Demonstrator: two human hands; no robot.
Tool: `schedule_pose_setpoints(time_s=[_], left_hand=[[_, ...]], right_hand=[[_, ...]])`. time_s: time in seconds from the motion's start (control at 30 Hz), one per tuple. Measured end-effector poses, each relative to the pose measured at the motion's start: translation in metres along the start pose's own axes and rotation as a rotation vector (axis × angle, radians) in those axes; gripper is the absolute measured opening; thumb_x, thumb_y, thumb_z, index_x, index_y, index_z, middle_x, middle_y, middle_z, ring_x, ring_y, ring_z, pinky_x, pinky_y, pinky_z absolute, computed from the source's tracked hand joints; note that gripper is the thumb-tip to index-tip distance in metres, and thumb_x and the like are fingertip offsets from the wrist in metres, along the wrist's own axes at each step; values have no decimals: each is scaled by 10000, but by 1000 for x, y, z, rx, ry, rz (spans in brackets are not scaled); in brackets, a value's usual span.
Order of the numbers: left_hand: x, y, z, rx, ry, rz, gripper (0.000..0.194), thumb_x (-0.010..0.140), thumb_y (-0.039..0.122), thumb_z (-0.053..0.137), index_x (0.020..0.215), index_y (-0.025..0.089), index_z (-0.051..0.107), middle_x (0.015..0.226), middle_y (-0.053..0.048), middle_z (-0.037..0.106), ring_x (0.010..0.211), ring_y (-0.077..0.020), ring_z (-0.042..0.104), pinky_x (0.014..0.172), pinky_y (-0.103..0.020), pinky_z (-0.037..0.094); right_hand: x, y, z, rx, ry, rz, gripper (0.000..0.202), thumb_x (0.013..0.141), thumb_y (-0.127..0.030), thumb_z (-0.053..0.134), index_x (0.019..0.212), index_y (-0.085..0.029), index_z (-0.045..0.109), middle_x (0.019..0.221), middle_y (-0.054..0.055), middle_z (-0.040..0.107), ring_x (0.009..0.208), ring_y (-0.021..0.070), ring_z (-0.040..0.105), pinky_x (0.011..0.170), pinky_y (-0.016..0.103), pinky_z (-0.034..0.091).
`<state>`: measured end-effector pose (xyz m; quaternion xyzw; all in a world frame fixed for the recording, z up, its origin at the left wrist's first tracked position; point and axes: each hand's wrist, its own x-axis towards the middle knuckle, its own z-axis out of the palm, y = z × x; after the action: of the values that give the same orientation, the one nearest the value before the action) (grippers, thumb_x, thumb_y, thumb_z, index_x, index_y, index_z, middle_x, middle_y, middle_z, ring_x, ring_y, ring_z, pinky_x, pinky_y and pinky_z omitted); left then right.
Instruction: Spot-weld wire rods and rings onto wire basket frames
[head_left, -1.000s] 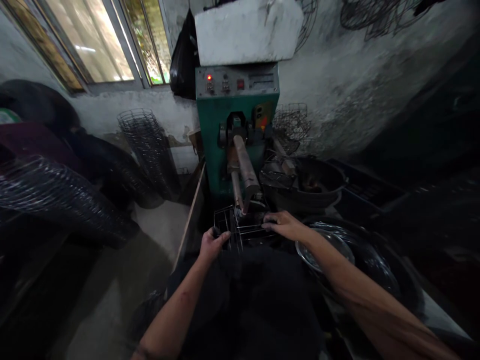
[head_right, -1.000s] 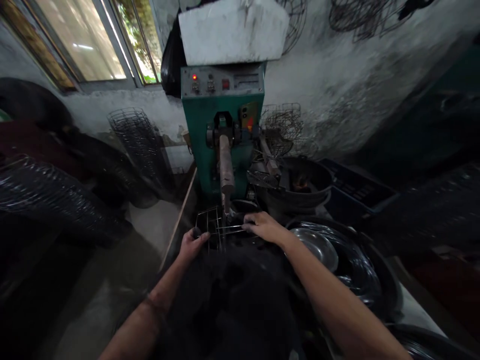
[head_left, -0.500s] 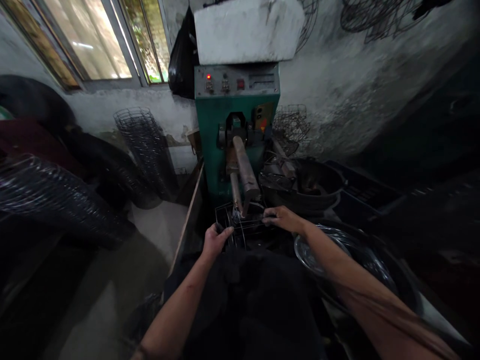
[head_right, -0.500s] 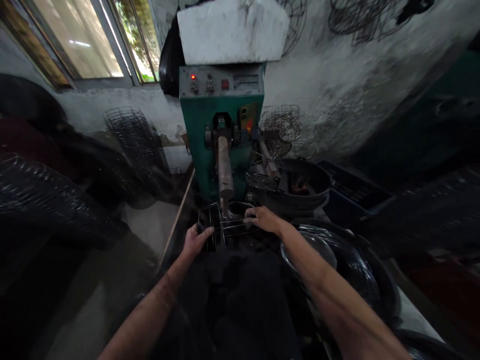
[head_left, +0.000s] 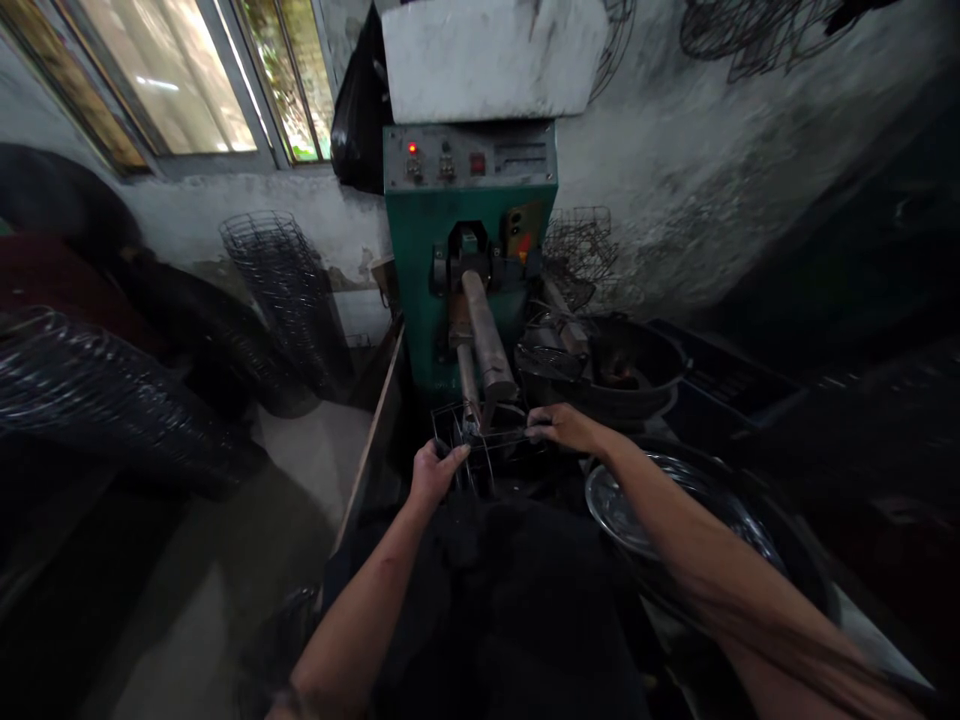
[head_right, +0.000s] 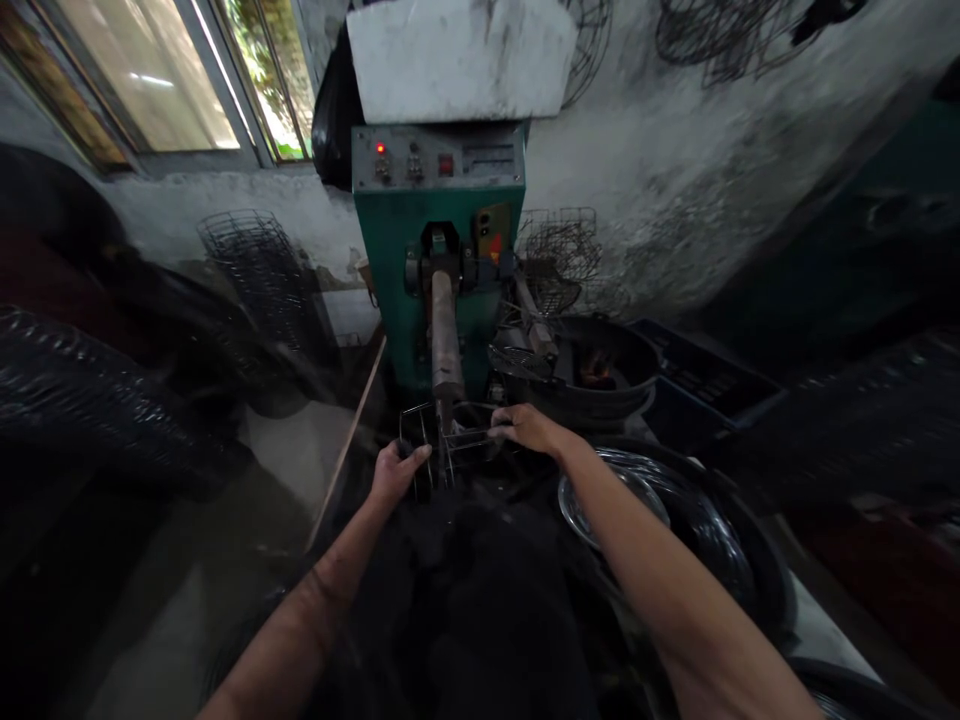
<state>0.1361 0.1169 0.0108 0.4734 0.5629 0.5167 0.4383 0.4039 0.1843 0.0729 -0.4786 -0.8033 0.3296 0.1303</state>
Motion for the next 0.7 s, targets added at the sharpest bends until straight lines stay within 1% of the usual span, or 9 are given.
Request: schedule_pose_setpoints(time_s=[0.2,0.37,0.47,0.53,0.63,0.7], left_hand=[[6,-8,-2,3,-11,-11,399,593,497,761,622,141,585,549,17,539,545,-107,475,510,-214,372],[7,-7,-1,-12,-40,-15,394,614,490,749,698,125,625,597,9,575,581,-114,495,543,-219,395],[6,-4,-2,-5,-51,-11,380,611,482,752,651,134,604,587,10,565,562,-111,481,535,-223,381],[7,-1,-3,22,-37,0,373,603,474,758,590,151,571,551,19,537,542,-107,464,522,-223,361],[8,1,-3,40,-14,-2,371,589,463,768,565,169,543,515,36,495,519,-102,438,510,-222,341],[7,2,-2,24,-30,-9,371,596,465,763,581,169,541,520,40,487,524,-104,444,517,-223,348]], right_hand=[[1,-1,0,-3,5,7,263,765,-416,561,729,-170,646,670,-10,605,684,146,528,660,259,390],[3,7,2,20,1,-11,258,788,-407,557,752,-166,645,690,-9,609,688,144,532,665,260,392],[4,11,3,32,-9,-3,258,787,-410,565,747,-166,638,688,-6,619,682,147,539,661,263,398],[4,10,3,34,-8,6,264,790,-420,564,753,-168,636,698,1,631,691,152,550,662,262,402],[1,5,5,-32,30,30,250,790,-410,562,791,-172,640,737,19,651,712,165,566,680,270,407],[-3,1,9,-148,77,35,256,782,-412,584,844,-172,647,790,41,663,745,182,572,702,282,404]])
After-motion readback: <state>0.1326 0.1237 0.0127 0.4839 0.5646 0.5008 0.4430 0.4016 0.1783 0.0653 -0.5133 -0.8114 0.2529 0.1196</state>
